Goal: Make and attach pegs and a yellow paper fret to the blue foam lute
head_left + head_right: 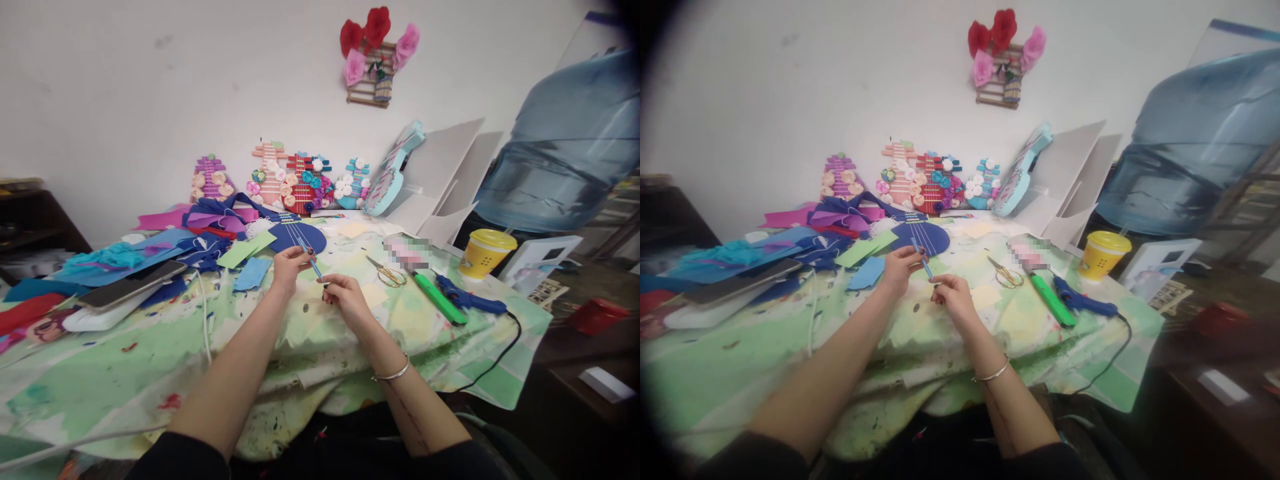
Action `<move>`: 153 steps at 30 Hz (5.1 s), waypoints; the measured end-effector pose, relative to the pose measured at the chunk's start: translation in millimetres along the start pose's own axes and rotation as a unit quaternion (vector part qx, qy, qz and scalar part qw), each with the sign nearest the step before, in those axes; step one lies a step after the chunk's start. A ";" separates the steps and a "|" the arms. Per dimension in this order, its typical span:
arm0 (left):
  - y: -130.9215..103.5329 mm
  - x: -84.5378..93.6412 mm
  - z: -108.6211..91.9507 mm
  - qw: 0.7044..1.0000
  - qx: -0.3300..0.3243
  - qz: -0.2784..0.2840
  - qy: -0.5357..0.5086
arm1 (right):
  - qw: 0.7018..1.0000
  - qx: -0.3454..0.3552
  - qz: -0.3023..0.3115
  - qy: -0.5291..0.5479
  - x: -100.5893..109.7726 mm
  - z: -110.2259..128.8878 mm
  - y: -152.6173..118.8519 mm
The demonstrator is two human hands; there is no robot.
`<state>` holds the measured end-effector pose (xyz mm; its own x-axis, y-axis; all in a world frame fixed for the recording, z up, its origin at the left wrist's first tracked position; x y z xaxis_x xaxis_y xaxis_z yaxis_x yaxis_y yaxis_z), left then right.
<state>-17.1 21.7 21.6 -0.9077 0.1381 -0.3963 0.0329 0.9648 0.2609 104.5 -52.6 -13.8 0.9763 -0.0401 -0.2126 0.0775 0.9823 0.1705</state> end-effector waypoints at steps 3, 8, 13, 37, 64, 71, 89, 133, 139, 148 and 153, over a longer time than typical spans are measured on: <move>-0.4 -0.8 0.0 1.000 -0.001 0.004 0.005 | 1.000 0.004 -0.017 0.017 2.7 1.5 0.1; -2.3 -7.1 2.5 0.999 0.011 0.036 0.011 | 0.999 0.024 -0.002 -0.024 -0.4 3.2 0.2; -3.8 -6.4 3.1 0.999 0.007 0.019 0.026 | 0.990 0.058 -0.031 -0.128 5.2 5.5 1.4; 3.8 0.6 15.5 0.997 0.073 0.017 0.028 | 0.669 -0.033 -0.161 -0.725 153.6 59.1 38.0; 7.3 11.0 18.9 0.996 0.082 -0.044 -0.010 | 0.836 0.193 -0.066 -0.510 17.3 38.4 -18.0; 5.6 2.7 18.2 0.997 0.076 0.003 -0.022 | 0.823 0.213 -0.061 -0.524 17.1 41.7 -21.0; -1.5 -5.3 13.5 0.997 0.075 0.036 -0.011 | 0.828 0.207 -0.043 -0.519 13.7 41.2 -21.6; -6.5 -13.6 17.9 0.992 0.098 0.074 -0.005 | 0.840 0.212 -0.029 -0.499 13.6 42.1 -24.4; -6.9 -15.3 18.9 0.990 0.109 0.085 -0.027 | 0.843 0.207 -0.035 -0.495 16.2 42.4 -23.4; -5.6 -14.8 19.5 0.990 0.102 0.096 -0.029 | 0.856 0.199 -0.031 -0.477 17.6 41.7 -23.2; -5.2 -14.1 19.1 0.991 0.099 0.089 -0.029 | 0.865 0.186 -0.026 -0.466 18.8 39.0 -22.4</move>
<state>3.5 19.0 9.0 -0.8547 0.3178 -0.4105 0.2780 0.9480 0.1551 129.0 -82.5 15.9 0.6954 -0.3831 0.6079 0.0166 0.8544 0.5194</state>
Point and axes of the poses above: each hand's wrist, its own y-axis towards the middle knuckle, its own x-axis out of the back of the hand, z = x × y, the point moved 8 cm from there along y, towards the middle knuckle, and after that the axes turned 2 degrees about -z, right-handed, at the moved point
